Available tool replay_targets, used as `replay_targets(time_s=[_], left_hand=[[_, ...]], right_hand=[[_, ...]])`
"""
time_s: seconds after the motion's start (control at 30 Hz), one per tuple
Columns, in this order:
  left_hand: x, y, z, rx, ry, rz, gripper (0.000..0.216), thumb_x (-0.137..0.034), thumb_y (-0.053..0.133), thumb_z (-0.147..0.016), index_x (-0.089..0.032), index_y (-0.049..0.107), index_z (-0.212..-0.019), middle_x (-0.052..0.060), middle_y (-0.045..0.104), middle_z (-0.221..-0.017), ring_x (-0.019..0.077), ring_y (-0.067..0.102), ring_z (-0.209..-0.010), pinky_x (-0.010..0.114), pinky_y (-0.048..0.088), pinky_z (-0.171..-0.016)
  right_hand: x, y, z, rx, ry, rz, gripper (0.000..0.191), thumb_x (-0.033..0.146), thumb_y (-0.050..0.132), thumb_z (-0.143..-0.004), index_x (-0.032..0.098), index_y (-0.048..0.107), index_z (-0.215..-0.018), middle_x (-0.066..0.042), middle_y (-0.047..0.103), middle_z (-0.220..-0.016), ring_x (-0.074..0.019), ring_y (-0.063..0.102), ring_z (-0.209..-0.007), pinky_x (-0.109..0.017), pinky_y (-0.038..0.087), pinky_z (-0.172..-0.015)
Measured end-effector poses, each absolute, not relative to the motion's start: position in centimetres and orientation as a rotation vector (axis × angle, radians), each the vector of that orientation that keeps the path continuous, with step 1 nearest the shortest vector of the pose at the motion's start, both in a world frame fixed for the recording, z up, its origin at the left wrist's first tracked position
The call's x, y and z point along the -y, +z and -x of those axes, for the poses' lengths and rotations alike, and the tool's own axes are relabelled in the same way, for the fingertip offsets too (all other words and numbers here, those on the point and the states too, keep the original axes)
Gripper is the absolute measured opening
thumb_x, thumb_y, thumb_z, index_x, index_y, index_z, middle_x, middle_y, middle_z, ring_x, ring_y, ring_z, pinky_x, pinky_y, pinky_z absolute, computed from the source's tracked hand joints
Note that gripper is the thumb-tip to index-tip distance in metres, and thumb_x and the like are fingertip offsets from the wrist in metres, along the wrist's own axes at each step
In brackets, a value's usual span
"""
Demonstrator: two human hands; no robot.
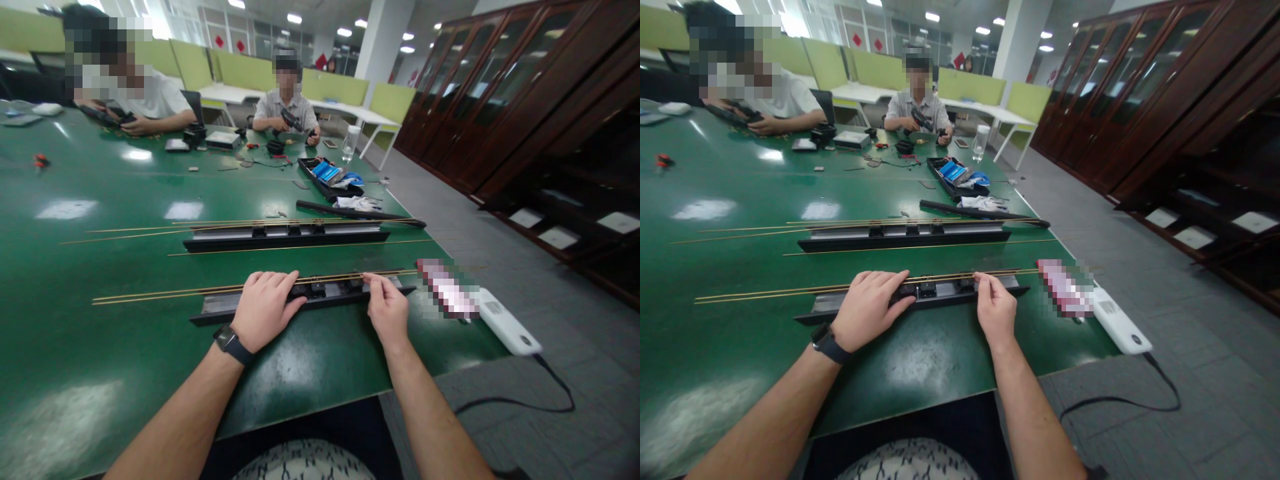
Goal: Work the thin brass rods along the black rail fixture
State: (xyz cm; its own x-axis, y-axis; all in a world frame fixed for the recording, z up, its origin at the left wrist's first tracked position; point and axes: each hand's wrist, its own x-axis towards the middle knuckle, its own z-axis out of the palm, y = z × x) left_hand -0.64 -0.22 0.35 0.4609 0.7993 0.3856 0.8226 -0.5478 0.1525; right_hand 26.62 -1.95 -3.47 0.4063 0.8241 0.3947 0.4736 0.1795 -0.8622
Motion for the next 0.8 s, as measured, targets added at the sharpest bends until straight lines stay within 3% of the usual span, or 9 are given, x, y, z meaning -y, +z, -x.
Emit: replay_targets(time_s=[0.8], left_hand=[[0.25,0.35,0.60,1.472,-0.669,2.635,0.046,-0.046,0.062,-0.099,-0.018,0.064,-0.135,0.013,0.075,-0.120,0.0313,0.068,-0.111,0.049,0.045,-0.097]], right_hand=[[1.83,-3.62,-26.81,1.207,0.345,1.448,0.047,0.055,0.052,-0.101,0.018,0.077,-0.112,-0.011,0.081,-0.102,-0.0231,0.078,-0.081,-0.033,0.062,-0.067]])
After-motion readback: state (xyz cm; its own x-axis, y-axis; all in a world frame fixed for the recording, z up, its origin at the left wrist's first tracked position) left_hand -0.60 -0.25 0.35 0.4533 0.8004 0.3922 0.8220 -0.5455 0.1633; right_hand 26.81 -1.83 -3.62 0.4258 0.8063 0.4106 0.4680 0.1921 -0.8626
